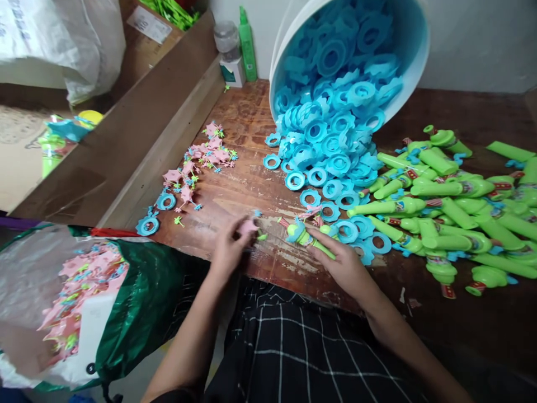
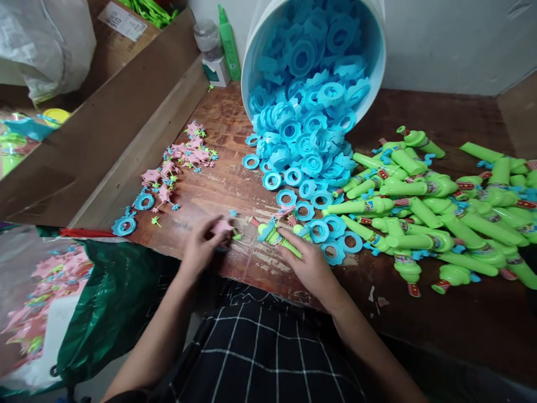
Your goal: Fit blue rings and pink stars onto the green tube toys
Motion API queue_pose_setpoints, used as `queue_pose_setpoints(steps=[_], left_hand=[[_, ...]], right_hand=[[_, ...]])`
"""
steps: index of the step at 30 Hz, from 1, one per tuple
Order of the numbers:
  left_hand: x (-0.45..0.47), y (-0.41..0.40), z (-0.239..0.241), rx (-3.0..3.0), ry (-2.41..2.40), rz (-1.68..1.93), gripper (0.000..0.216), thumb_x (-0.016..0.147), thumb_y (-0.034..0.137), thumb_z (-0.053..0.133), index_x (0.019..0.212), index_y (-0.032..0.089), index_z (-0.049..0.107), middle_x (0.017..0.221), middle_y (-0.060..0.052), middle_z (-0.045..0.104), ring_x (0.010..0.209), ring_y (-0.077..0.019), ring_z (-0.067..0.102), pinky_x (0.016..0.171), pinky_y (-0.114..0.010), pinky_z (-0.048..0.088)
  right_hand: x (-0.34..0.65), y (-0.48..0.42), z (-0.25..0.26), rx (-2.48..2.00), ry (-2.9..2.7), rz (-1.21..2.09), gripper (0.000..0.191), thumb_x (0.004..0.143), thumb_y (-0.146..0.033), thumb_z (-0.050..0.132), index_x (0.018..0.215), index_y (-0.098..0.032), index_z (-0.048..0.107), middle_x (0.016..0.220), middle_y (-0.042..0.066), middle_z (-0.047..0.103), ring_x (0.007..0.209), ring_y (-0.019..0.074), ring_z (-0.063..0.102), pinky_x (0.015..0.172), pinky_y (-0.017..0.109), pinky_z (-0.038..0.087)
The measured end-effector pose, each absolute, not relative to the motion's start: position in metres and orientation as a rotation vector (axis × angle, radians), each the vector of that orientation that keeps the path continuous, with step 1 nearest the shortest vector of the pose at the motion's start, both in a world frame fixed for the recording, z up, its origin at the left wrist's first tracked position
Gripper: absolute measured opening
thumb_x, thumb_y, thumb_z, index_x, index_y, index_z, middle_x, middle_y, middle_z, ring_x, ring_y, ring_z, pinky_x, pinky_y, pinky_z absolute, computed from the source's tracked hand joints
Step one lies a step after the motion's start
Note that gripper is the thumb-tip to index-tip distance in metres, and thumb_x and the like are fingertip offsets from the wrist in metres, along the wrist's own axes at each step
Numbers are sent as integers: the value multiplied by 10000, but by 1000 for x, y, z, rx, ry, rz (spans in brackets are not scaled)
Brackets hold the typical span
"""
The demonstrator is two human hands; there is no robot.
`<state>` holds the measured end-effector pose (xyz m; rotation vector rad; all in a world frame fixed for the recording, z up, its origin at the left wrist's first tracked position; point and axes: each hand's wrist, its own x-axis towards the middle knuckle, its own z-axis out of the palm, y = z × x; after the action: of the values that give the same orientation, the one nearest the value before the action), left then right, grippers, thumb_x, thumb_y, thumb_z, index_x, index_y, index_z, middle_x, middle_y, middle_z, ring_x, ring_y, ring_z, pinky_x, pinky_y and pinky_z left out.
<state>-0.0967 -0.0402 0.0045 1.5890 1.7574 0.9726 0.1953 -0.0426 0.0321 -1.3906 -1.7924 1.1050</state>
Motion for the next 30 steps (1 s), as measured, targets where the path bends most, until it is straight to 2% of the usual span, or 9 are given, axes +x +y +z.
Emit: queue_pose_setpoints(steps=[2,7,13,23,25,27,30], left_hand=[[-60,-38,-4,1631,1538,986,372,906,176,679,1274,227,651,1137,-71,617,964,-215,618,866,-314,522],[-18,-34,-16,1740,1266,976,530,902,47,600,1396,236,563,1160,-69,589,1023,-209,604,931,-311,508],[-26,-30,-22,1830,1188,982,451,963,126,620,1396,235,560,1170,-82,578,1057,-228,596,939,-331,517],[-27,-32,-24,1863,1163,1011,479,979,131,624,1436,248,537,1156,-76,563,1035,-214,588,922,-317,509],[-27,-32,-25,1885,1154,1020,477,988,140,620,1443,255,530,1154,-76,558,1028,-211,588,929,-317,514],[-28,-30,-25,1904,1149,1022,477,994,143,611,1449,257,524,1153,-77,553,1025,-208,589,931,-317,521],[-29,-28,-25,1914,1122,1027,470,1006,165,597,1461,250,514,1144,-84,555,1020,-212,594,916,-318,533]], right_hand=[[197,-46,34,-1414,-1823,1112,452,969,-408,609,1375,-223,678,1402,89,660,1315,284,624,1139,473,494],[214,-70,40,-1576,-1840,1156,465,957,-439,610,1357,-219,695,1357,74,684,1275,313,650,1103,490,528],[223,-84,43,-1660,-1742,1117,461,931,-458,637,1298,-196,732,1273,88,730,1191,319,702,1059,483,567],[218,-79,37,-1614,-1903,1003,440,972,-421,600,1318,-172,713,1339,91,687,1248,300,669,1056,440,569],[219,-77,45,-1630,-2017,945,439,999,-416,558,1350,-188,691,1345,89,687,1237,296,677,1001,423,596],[215,-71,60,-1688,-2217,824,424,1017,-399,525,1368,-219,679,1285,92,728,1128,305,733,872,415,632],[201,-56,94,-1825,-2594,549,399,1009,-385,530,1351,-249,683,975,90,809,809,317,781,631,391,592]])
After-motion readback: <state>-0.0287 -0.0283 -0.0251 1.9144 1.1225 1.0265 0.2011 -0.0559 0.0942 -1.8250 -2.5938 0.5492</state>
